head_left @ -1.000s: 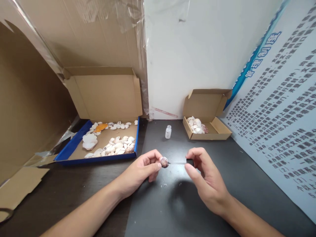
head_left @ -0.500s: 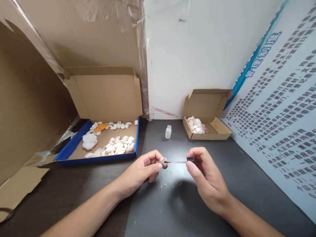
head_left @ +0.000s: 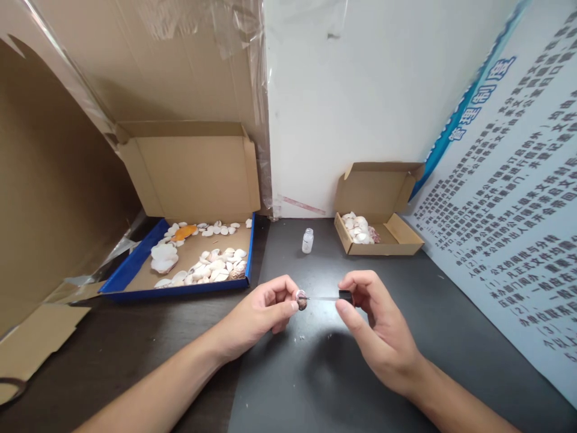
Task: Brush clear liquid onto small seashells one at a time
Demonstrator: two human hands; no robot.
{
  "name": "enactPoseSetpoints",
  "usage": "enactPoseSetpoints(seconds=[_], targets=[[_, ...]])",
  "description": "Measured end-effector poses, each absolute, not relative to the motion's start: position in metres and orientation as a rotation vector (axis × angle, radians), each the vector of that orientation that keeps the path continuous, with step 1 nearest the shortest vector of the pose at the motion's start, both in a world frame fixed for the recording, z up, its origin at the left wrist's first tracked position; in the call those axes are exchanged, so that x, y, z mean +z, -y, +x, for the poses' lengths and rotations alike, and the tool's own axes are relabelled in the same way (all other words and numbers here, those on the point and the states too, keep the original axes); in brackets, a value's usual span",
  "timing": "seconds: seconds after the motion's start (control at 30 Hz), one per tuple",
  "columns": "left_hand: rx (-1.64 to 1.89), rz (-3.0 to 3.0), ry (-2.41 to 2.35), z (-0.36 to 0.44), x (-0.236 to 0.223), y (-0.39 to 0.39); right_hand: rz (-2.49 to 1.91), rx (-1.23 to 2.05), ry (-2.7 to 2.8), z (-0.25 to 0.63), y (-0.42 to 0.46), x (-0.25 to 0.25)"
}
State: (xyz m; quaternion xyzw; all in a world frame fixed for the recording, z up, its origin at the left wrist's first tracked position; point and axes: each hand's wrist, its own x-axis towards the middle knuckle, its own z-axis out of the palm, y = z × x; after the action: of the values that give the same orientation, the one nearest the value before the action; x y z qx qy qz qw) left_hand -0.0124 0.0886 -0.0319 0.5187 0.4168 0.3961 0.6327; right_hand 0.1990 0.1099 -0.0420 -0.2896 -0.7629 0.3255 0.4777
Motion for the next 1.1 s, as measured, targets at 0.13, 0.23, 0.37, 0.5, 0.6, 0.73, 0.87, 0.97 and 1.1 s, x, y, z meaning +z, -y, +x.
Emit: enactPoseSetpoints(seconds=[0.13,0.23,0.37,0.5,0.6,0.73,0.87,0.97,1.1], targets=[[0.887,1.231,-0.974,-0.0122,-0.0328,-0.088,-0.708,0.81,1.858,0.1993,-0.1096,-0.0422],[0.875,1.27,-0.974,-0.0131,-0.0347,-0.0882,-0.709,0.799,1.857,0.1999,-0.11,-0.043],[0.879,1.301,-0.966,-0.0139,-0.0359,-0.0885,-0.724,0.794,1.85,0.1989,-0.1116,-0.0438],[0.859,1.308,-0.967,-0.0143,-0.0358,-0.0886,-0.713,0.806,1.856,0.1976,-0.1117,-0.045],[0.868,1.31,-0.969,-0.0144,-0.0361,-0.0887,-0.73,0.8,1.841,0.1983,-0.1111,-0.0463],[0.861,1.311,-0.984,-0.0143,-0.0372,-0.089,-0.736,0.798,1.855,0.1996,-0.1117,-0.0457],[0.871,1.304,-0.985,-0.0136,-0.0367,-0.0892,-0.761,0.772,1.868,0.1988,-0.113,-0.0427],[0.872,1.289,-0.991,-0.0133,-0.0359,-0.089,-0.742,0.763,1.879,0.1982,-0.1129,-0.0416],[0.878,1.285,-0.991,-0.0131,-0.0352,-0.0886,-0.762,0.76,1.871,0.1992,-0.1123,-0.0421]])
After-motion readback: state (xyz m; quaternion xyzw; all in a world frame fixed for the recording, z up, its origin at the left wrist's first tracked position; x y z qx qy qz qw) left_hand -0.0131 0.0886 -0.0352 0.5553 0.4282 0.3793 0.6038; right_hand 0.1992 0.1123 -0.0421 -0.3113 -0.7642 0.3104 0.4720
